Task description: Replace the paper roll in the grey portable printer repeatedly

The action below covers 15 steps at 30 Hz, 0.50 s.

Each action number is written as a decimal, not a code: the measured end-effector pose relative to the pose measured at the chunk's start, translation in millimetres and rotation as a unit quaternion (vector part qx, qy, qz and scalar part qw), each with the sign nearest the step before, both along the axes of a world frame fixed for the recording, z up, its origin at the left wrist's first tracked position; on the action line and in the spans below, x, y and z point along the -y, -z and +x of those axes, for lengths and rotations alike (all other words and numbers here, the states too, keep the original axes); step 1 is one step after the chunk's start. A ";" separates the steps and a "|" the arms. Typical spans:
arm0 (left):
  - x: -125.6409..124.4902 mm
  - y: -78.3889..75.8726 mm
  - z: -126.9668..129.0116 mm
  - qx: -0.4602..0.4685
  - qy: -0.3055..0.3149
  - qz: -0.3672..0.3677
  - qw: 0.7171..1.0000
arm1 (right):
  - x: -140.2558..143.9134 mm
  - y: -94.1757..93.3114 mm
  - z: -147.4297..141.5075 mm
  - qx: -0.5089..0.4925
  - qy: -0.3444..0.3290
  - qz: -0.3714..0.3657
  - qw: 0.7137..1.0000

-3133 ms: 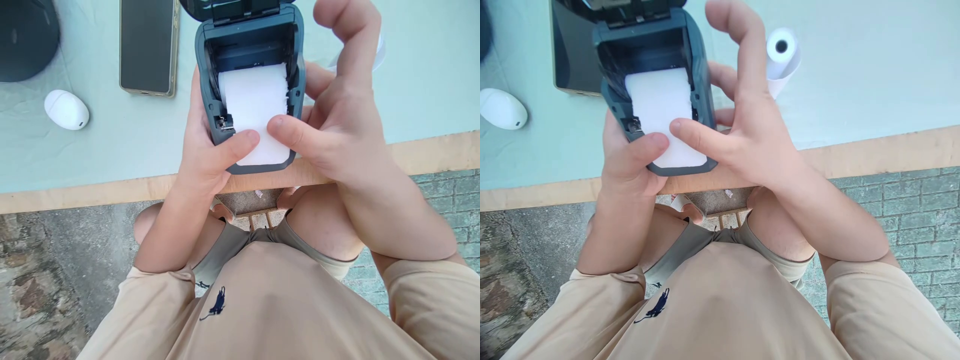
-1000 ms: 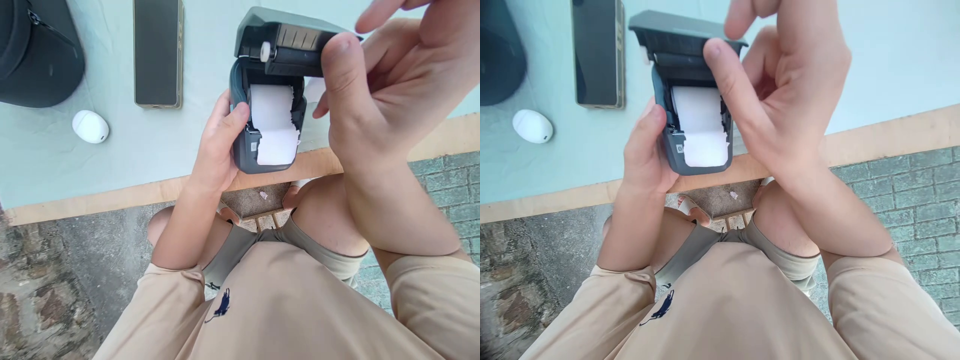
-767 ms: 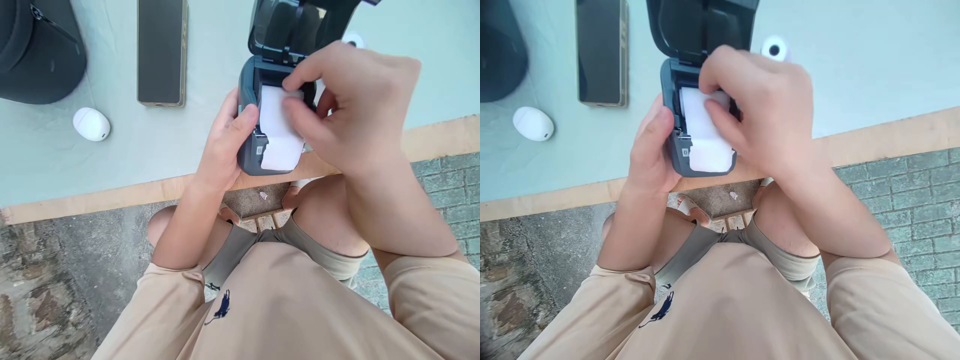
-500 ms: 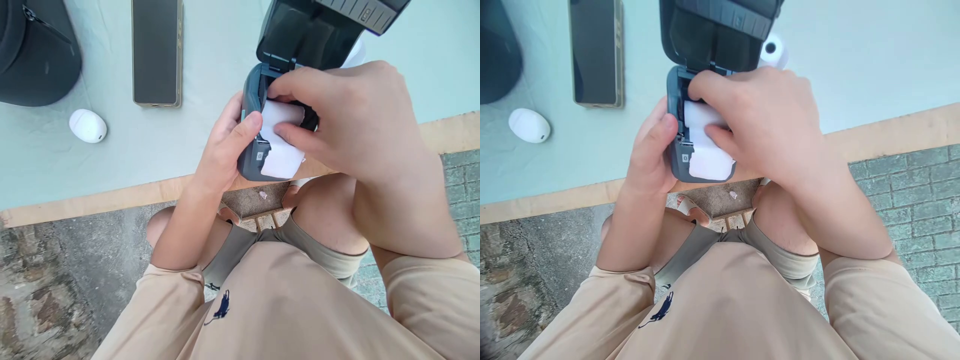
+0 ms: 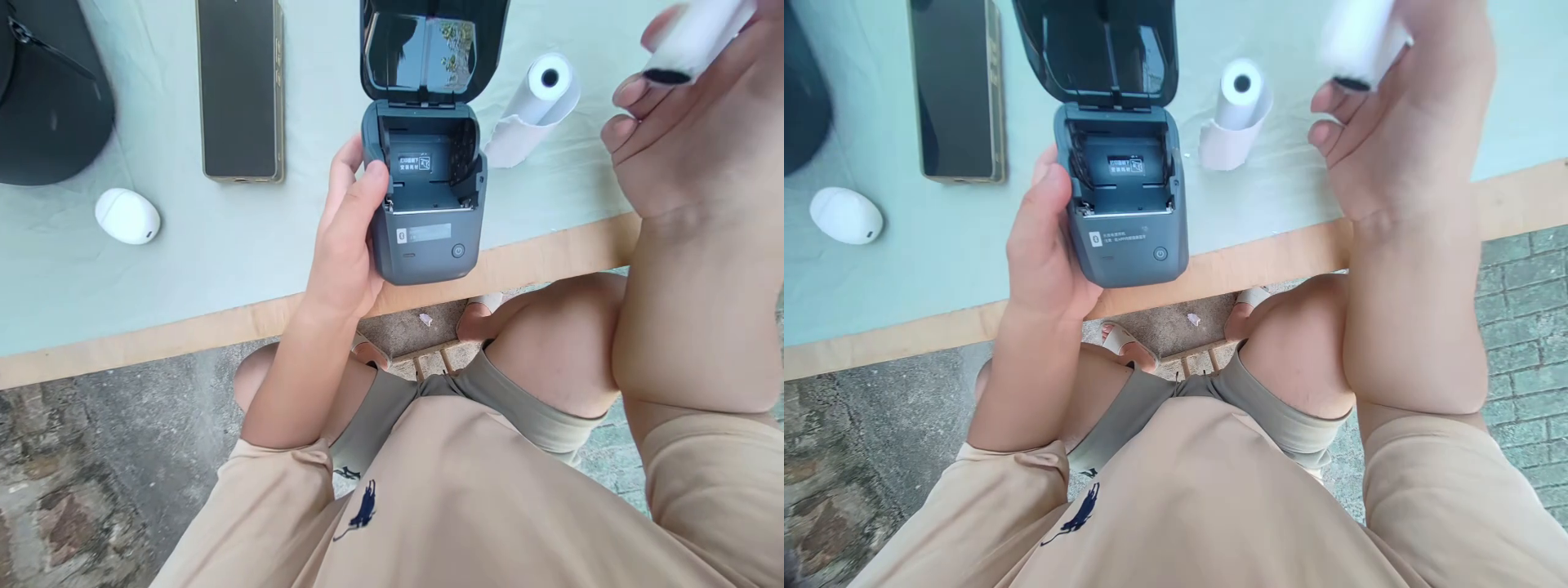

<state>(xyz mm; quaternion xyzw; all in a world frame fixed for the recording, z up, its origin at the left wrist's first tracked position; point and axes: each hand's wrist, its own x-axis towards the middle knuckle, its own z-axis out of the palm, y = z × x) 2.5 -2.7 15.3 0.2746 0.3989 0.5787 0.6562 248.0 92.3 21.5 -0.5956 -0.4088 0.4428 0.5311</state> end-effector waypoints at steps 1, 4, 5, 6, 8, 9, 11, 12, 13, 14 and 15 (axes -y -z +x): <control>0.0 -0.1 0.6 0.007 -0.002 0.001 1.000 | -1.5 5.1 2.2 -0.006 0.005 0.033 0.999; -0.4 0.1 1.8 0.017 0.000 0.002 1.000 | 3.4 12.2 7.6 0.108 -0.074 0.209 0.969; -0.6 0.0 1.8 0.021 0.001 0.002 1.000 | 6.1 12.5 9.3 0.162 -0.096 0.245 0.951; -0.8 -0.3 1.7 0.024 0.001 0.001 1.000 | 8.1 12.4 10.9 0.220 -0.106 0.258 0.935; -0.9 -1.6 1.4 0.020 0.003 -0.003 1.000 | 9.5 12.7 14.2 0.320 -0.106 0.248 0.908; -0.8 -2.4 1.3 0.013 0.005 -0.007 1.000 | 9.2 13.2 15.6 0.349 -0.100 0.233 0.902; -0.4 -3.7 1.2 0.002 0.010 -0.012 1.000 | 9.0 13.7 17.0 0.368 -0.103 0.195 0.903; -0.2 -4.0 1.2 0.000 0.011 -0.012 1.000 | 10.2 12.6 16.5 0.374 -0.107 0.191 0.901; -0.1 -4.1 1.3 0.001 0.011 -0.011 1.000 | 13.0 10.2 14.7 0.383 -0.099 0.199 0.897; -0.1 -3.9 1.3 0.002 0.010 -0.010 1.000 | 17.3 6.4 11.5 0.391 -0.082 0.210 0.892; -0.2 -3.5 1.4 0.002 0.009 -0.010 1.000 | 22.9 1.5 6.8 0.386 -0.065 0.211 0.896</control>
